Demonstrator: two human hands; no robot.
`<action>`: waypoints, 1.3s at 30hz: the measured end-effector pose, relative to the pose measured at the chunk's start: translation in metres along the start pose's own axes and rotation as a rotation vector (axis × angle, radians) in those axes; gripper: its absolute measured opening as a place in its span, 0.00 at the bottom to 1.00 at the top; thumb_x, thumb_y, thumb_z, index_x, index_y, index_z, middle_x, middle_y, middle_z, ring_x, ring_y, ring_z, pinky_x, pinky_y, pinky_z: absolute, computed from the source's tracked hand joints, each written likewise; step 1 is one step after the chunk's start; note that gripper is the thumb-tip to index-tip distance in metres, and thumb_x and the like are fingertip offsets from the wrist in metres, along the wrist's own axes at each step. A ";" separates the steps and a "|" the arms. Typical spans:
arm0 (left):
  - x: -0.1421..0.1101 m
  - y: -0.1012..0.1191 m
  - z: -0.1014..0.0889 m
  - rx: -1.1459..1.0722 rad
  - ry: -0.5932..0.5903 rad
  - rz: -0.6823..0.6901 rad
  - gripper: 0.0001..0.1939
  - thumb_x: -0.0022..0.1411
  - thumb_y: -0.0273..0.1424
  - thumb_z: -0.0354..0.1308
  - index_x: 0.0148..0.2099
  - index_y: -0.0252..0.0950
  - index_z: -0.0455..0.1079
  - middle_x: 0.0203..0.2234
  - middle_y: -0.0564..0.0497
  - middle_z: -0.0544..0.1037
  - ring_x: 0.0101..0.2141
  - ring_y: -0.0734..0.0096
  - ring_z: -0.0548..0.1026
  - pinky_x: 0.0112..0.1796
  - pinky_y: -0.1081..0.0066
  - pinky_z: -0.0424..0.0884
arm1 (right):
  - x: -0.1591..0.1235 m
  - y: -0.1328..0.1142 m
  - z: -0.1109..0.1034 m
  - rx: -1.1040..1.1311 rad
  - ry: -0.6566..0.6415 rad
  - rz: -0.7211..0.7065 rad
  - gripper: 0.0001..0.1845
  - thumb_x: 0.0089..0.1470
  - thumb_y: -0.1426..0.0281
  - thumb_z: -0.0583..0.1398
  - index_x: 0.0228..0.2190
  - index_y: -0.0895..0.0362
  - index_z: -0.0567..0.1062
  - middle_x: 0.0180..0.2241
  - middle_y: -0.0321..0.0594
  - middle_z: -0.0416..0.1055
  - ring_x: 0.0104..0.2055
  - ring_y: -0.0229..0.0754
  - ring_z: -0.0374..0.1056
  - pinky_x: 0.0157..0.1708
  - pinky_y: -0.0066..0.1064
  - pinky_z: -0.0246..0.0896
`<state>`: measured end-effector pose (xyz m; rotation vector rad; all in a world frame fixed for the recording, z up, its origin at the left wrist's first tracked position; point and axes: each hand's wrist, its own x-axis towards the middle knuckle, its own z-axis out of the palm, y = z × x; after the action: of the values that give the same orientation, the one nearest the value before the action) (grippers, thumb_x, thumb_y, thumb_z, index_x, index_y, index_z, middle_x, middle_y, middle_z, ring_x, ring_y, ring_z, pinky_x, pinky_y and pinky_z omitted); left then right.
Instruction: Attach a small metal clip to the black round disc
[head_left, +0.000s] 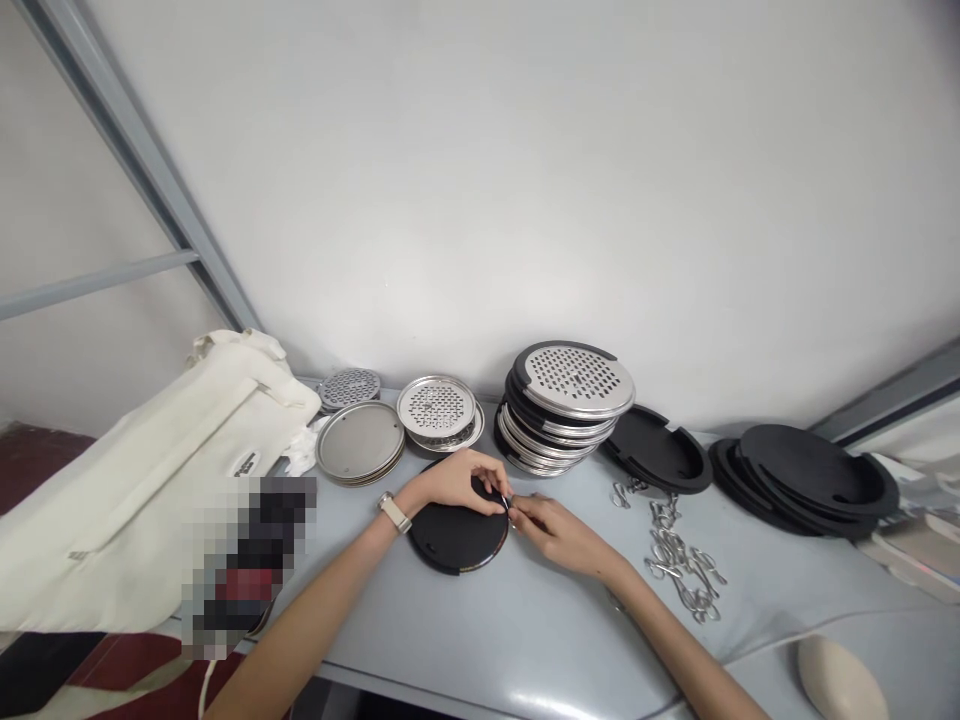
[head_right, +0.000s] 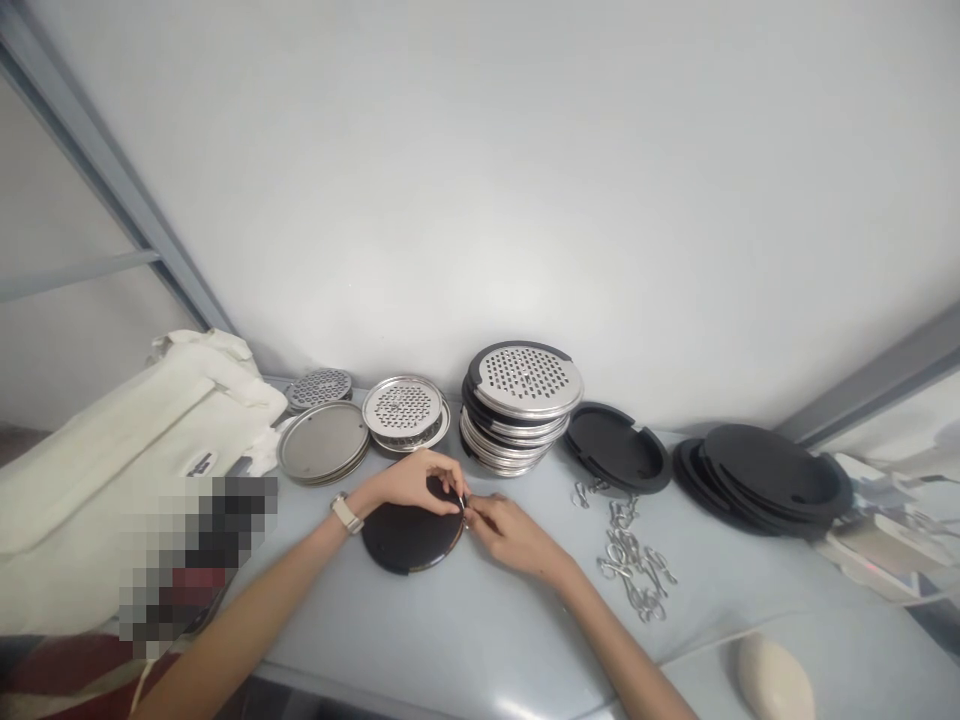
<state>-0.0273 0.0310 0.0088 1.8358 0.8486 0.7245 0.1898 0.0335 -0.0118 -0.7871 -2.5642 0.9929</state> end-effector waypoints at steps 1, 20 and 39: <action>0.000 0.000 0.000 -0.003 0.000 -0.002 0.10 0.49 0.25 0.64 0.37 0.31 0.74 0.33 0.48 0.79 0.34 0.72 0.75 0.39 0.73 0.70 | 0.000 0.000 0.000 0.000 0.000 -0.001 0.18 0.65 0.65 0.45 0.24 0.56 0.61 0.22 0.33 0.58 0.25 0.37 0.55 0.29 0.29 0.52; 0.000 -0.001 0.001 -0.023 -0.018 -0.024 0.10 0.47 0.26 0.65 0.36 0.32 0.75 0.32 0.48 0.79 0.33 0.73 0.74 0.37 0.74 0.69 | 0.000 0.003 -0.001 0.085 -0.051 0.008 0.15 0.60 0.71 0.48 0.22 0.56 0.54 0.20 0.29 0.50 0.23 0.33 0.48 0.24 0.26 0.45; 0.000 0.001 0.002 -0.002 -0.049 -0.013 0.11 0.47 0.27 0.65 0.36 0.32 0.75 0.31 0.49 0.79 0.32 0.74 0.73 0.36 0.75 0.69 | 0.000 0.009 0.002 0.174 -0.080 0.026 0.13 0.48 0.78 0.52 0.18 0.56 0.53 0.18 0.28 0.46 0.23 0.32 0.45 0.24 0.25 0.43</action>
<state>-0.0254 0.0292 0.0087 1.8379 0.8267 0.6693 0.1921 0.0384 -0.0199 -0.7494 -2.4956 1.2603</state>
